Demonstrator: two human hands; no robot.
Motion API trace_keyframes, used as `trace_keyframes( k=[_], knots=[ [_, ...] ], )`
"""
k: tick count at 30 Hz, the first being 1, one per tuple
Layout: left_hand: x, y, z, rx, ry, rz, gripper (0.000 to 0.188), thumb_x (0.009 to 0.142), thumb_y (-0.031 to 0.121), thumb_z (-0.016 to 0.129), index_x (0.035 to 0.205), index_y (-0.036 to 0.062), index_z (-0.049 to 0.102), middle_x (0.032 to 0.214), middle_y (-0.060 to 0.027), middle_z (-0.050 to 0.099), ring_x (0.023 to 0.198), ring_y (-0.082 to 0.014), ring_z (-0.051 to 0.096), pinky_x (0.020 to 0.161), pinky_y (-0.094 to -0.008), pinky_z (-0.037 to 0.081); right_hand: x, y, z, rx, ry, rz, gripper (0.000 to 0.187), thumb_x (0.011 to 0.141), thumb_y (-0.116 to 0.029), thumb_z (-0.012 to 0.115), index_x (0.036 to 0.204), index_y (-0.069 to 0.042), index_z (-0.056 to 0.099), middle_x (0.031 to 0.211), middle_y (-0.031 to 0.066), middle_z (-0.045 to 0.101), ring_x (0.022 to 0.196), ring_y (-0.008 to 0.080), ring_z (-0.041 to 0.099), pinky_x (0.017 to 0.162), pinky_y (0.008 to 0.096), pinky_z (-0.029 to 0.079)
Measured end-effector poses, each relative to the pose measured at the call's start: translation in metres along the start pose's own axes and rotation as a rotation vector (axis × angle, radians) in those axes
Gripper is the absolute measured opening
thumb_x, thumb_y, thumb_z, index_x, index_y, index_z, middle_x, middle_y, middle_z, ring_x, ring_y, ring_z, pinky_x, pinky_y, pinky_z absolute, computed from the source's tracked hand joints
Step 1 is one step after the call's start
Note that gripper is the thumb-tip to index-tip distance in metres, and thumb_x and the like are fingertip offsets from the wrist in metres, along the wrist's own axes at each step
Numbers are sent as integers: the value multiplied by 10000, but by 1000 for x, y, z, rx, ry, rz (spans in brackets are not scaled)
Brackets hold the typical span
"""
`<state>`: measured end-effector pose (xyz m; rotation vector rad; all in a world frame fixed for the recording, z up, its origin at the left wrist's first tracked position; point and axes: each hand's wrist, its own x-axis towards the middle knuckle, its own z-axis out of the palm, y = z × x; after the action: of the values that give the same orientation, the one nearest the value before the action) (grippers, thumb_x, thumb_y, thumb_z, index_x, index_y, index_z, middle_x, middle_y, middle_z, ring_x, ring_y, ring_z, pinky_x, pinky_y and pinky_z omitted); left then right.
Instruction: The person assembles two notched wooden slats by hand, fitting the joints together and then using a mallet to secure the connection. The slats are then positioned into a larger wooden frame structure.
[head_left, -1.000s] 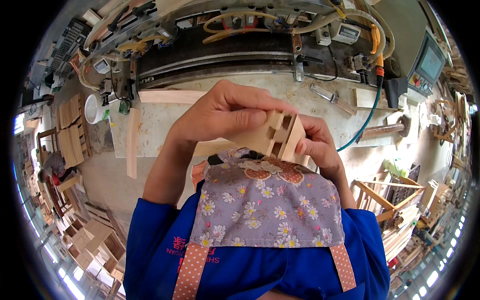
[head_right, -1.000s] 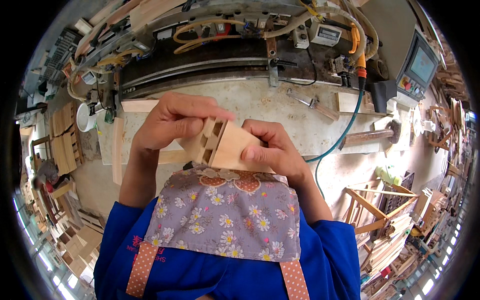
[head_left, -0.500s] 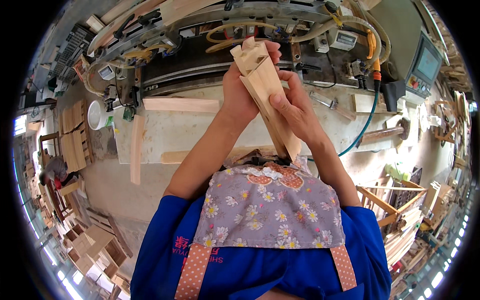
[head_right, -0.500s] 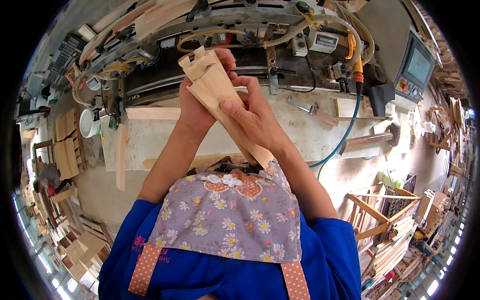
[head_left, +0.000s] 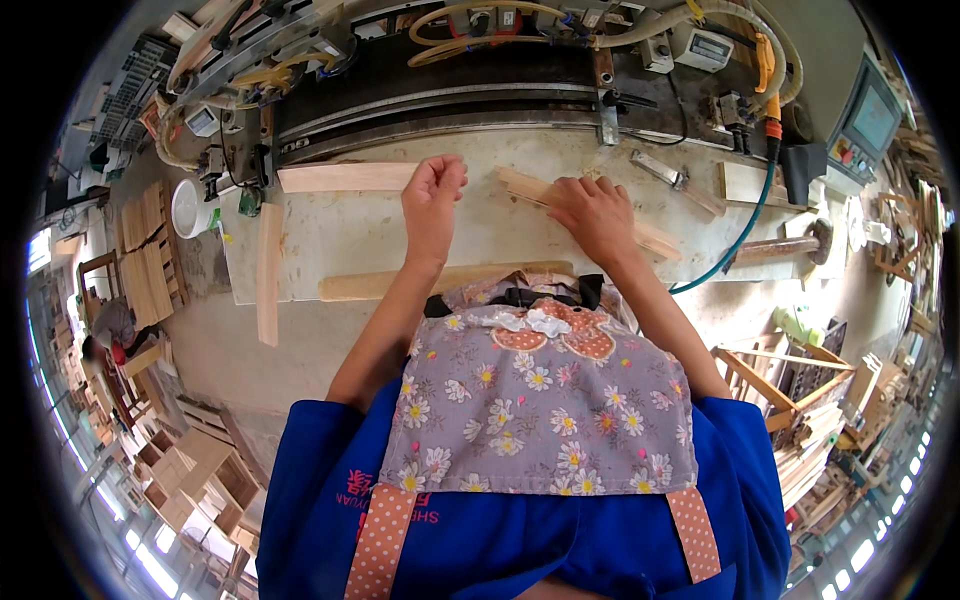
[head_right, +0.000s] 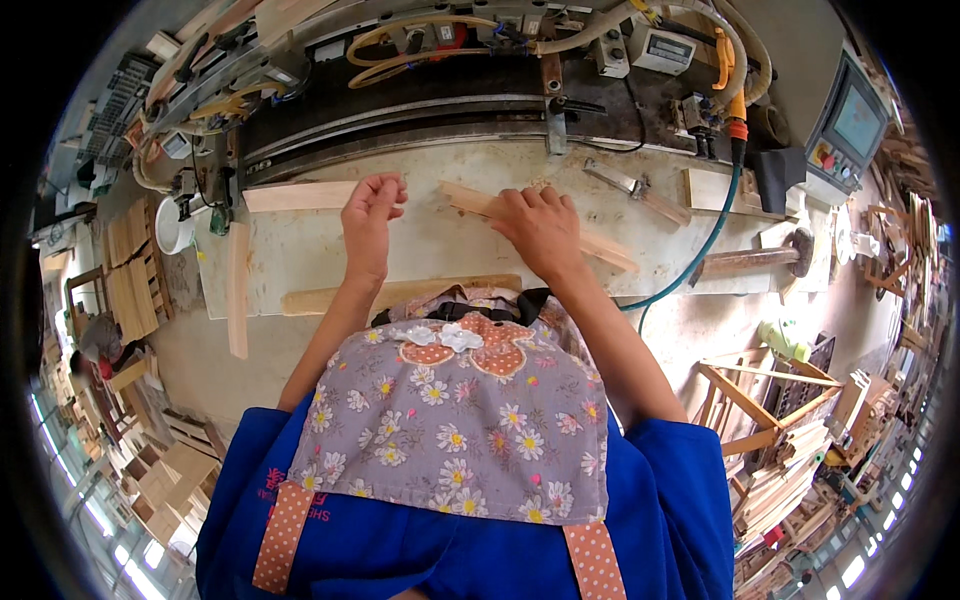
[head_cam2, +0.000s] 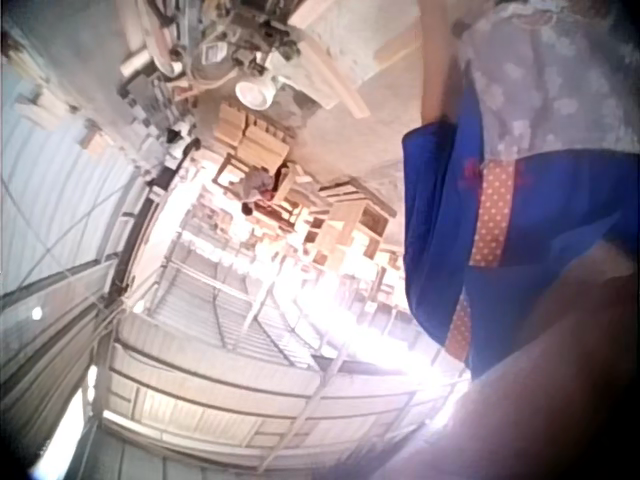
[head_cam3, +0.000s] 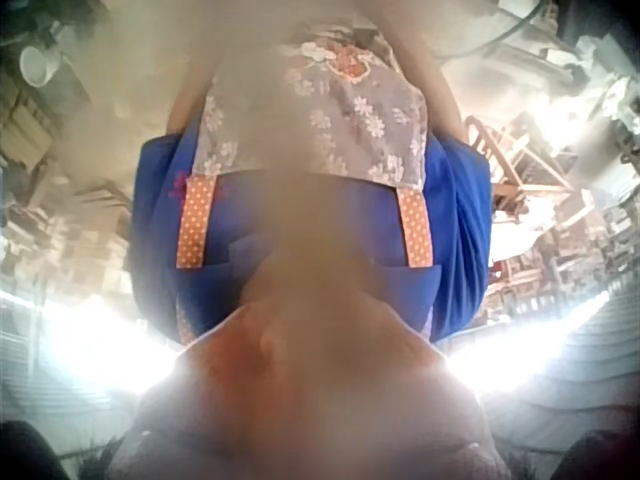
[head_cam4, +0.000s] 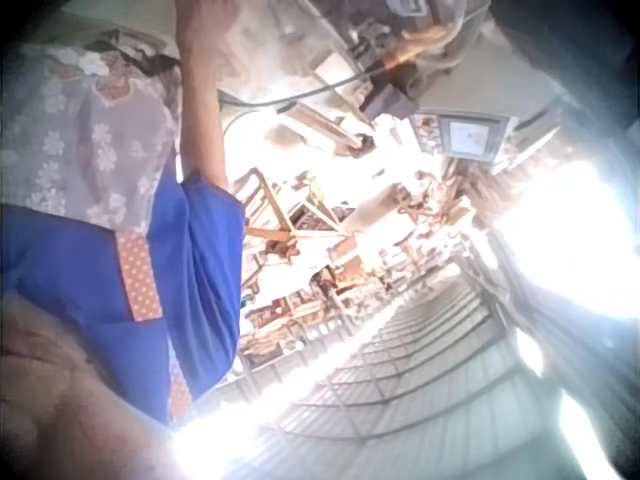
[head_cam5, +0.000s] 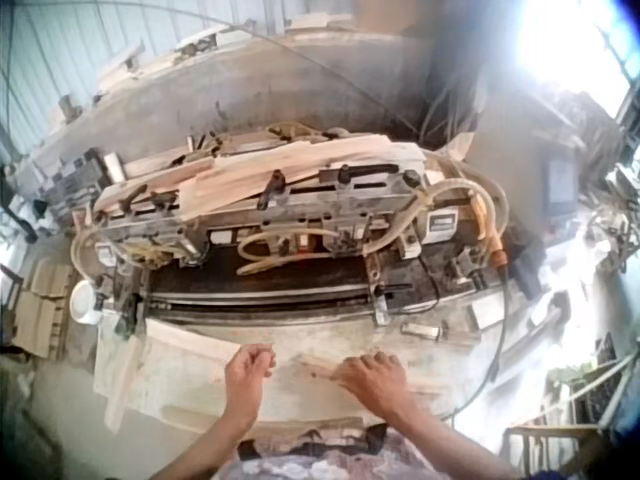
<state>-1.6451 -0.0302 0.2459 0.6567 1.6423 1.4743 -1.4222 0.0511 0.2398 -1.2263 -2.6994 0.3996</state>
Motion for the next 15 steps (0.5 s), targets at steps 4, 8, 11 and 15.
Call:
trace_keyframes(
  k=[4, 8, 11, 15],
  knots=[
    [-5, -24, 0, 281, -113, 106, 365, 811, 148, 702, 1140, 24, 604, 1053, -51, 619, 921, -141, 587, 768, -254, 486, -11, 14, -7, 68, -16, 76, 344, 795, -340, 684, 1086, -165, 627, 1000, 37, 641, 951, 259, 584, 816, 393, 424],
    [-3, -23, 19, 440, -171, 214, 511, 718, 145, 755, 1192, 59, 586, 1123, -75, 597, 940, -175, 593, 762, -288, 501, -24, 33, -14, 287, -102, 218, 326, 809, -335, 678, 1064, -133, 662, 1003, 79, 655, 945, 296, 603, 812, 397, 452],
    [8, -27, 30, 480, -220, 244, 500, 691, 131, 760, 1163, 69, 605, 1116, -85, 592, 935, -187, 605, 767, -302, 509, -26, 45, -9, 452, -87, 300, 316, 812, -341, 676, 1024, -106, 687, 976, 102, 664, 907, 310, 619, 780, 390, 475],
    [24, -42, 34, 467, -297, 111, 393, 681, 108, 761, 1057, 60, 661, 1057, -85, 586, 900, -183, 620, 787, -309, 520, -23, 46, -9, 550, -108, 399, 276, 819, -322, 669, 991, -109, 705, 948, 112, 676, 875, 291, 640, 734, 373, 489]
  ],
)
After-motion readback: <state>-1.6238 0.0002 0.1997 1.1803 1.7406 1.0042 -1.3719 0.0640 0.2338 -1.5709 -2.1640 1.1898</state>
